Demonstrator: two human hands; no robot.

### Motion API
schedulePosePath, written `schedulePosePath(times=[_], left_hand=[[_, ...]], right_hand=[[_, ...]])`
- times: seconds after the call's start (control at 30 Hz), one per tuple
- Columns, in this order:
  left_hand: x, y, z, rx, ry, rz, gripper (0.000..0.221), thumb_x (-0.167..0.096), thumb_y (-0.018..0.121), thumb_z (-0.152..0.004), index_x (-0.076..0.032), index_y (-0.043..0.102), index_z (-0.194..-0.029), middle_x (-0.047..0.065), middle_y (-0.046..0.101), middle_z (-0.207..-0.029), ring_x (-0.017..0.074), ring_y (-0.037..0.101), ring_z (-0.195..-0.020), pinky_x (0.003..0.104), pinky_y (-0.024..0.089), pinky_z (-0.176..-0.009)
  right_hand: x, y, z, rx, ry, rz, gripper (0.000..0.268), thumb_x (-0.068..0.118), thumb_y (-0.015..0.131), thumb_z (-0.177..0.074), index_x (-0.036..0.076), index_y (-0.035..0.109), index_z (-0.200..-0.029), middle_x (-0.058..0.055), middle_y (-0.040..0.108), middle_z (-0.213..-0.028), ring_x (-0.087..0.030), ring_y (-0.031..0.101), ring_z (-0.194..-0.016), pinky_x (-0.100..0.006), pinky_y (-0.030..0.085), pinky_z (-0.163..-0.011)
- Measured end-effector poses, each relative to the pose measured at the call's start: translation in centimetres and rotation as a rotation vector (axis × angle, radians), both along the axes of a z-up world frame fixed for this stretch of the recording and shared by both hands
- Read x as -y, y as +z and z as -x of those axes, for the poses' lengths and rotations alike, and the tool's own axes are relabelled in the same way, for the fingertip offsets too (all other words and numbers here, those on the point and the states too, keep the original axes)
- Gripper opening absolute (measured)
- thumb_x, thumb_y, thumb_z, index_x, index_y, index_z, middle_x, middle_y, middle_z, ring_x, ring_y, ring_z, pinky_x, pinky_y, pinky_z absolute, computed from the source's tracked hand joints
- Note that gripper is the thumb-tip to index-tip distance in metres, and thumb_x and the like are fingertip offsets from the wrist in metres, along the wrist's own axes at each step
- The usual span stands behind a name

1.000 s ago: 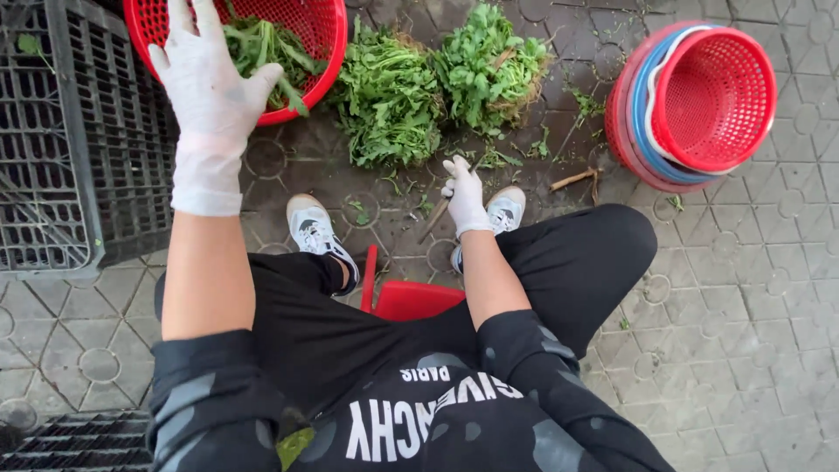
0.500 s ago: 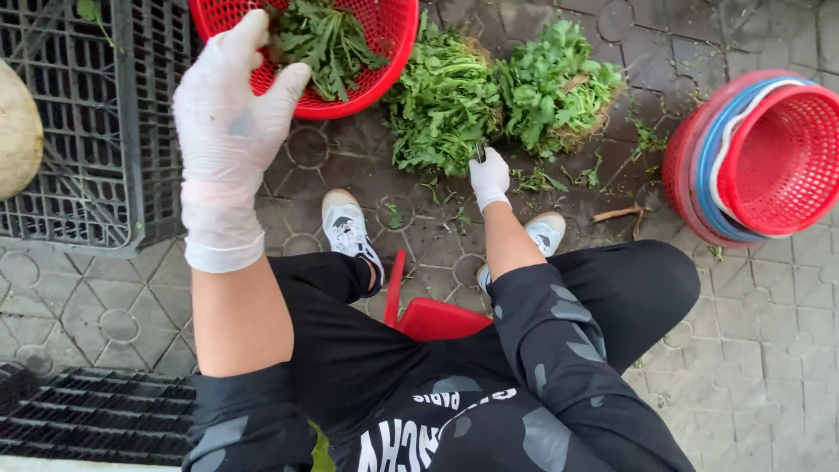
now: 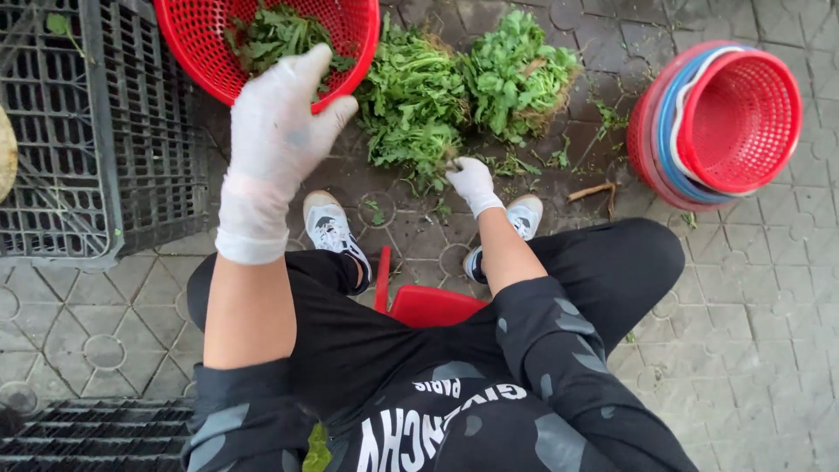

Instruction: Sorting and trimming fresh herbs by removing roots with a knife and placing them into a basket.

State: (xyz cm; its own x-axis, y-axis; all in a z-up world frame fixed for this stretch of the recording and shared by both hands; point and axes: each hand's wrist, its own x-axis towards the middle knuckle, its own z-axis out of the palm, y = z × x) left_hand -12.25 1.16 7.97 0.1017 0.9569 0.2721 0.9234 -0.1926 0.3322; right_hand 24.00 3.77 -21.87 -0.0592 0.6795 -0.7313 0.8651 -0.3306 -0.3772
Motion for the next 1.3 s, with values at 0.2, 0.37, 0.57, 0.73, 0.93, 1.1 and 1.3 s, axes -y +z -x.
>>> schedulePosePath(times=[0.2,0.37,0.57,0.73,0.93,1.1,1.3], left_hand=[[3.5,-1.6,-1.2,-0.011,-0.063,0.107,0.064,-0.054,0.083,-0.098,-0.017,0.071,-0.148,0.009,0.080,-0.123,0.0325,0.080,-0.107,0.048,0.062,-0.094],[2.3,-2.1,-0.6,-0.071,-0.070,0.160,0.062,-0.052,0.084,-0.096,-0.017,0.070,-0.147,0.008,0.079,-0.120,0.0352,0.080,-0.102,0.050,0.061,-0.091],[0.9,-2.9,-1.1,-0.052,-0.072,0.082,0.061,-0.055,0.083,-0.095,-0.018,0.070,-0.142,0.009,0.078,-0.114,0.0358,0.080,-0.098,0.050,0.061,-0.089],[0.0,-4.5,-1.7,-0.067,-0.065,0.088,0.059,-0.058,0.081,-0.098,-0.019,0.070,-0.141,0.008,0.079,-0.113,0.0353,0.080,-0.099,0.049,0.060,-0.090],[0.5,-4.8,-4.0,-0.094,-0.108,0.175,0.047,-0.056,0.080,-0.098,-0.021,0.071,-0.129,0.007,0.077,-0.103,0.0358,0.079,-0.094,0.050,0.060,-0.084],[0.5,-7.7,-6.4,-0.096,-0.135,0.217,0.044,-0.053,0.080,-0.098,-0.030,0.074,-0.134,0.005,0.080,-0.104,0.0340,0.081,-0.095,0.050,0.059,-0.085],[0.6,-10.1,-9.7,0.230,-0.298,0.340,0.083,-0.054,0.092,-0.085,-0.011,0.067,-0.151,0.022,0.078,-0.135,0.0428,0.074,-0.124,0.057,0.055,-0.105]], right_hand=[[-1.7,-6.7,-1.6,-0.026,-0.304,-0.435,0.026,0.040,0.072,-0.099,0.029,0.082,-0.119,-0.006,0.082,-0.121,-0.034,0.075,-0.121,-0.053,0.061,-0.105],[-2.7,-5.6,2.7,0.188,-0.055,-0.444,0.035,0.044,0.079,-0.092,0.025,0.082,-0.121,-0.006,0.077,-0.119,-0.035,0.078,-0.113,-0.056,0.066,-0.099],[-3.5,-3.9,3.6,0.037,-0.044,-0.492,0.033,0.036,0.084,-0.090,0.016,0.081,-0.116,-0.009,0.072,-0.114,-0.038,0.077,-0.109,-0.054,0.066,-0.093],[-2.5,-0.2,1.8,-0.300,-0.193,-0.510,0.029,0.034,0.095,-0.083,0.021,0.083,-0.106,-0.004,0.078,-0.102,-0.025,0.078,-0.104,-0.040,0.061,-0.094],[-0.2,9.0,1.3,-0.462,-0.183,-0.398,0.027,0.031,0.093,-0.090,0.022,0.085,-0.114,-0.004,0.084,-0.106,-0.018,0.078,-0.109,-0.038,0.059,-0.100],[1.6,17.5,1.3,-0.560,-0.238,-0.351,0.025,0.024,0.086,-0.096,0.020,0.085,-0.121,-0.003,0.085,-0.107,-0.009,0.072,-0.105,-0.034,0.060,-0.096],[3.1,21.2,1.2,-1.028,-0.453,-0.252,0.028,0.003,0.083,-0.098,0.001,0.080,-0.126,-0.001,0.061,-0.074,-0.001,0.043,-0.054,-0.017,0.036,-0.049]])
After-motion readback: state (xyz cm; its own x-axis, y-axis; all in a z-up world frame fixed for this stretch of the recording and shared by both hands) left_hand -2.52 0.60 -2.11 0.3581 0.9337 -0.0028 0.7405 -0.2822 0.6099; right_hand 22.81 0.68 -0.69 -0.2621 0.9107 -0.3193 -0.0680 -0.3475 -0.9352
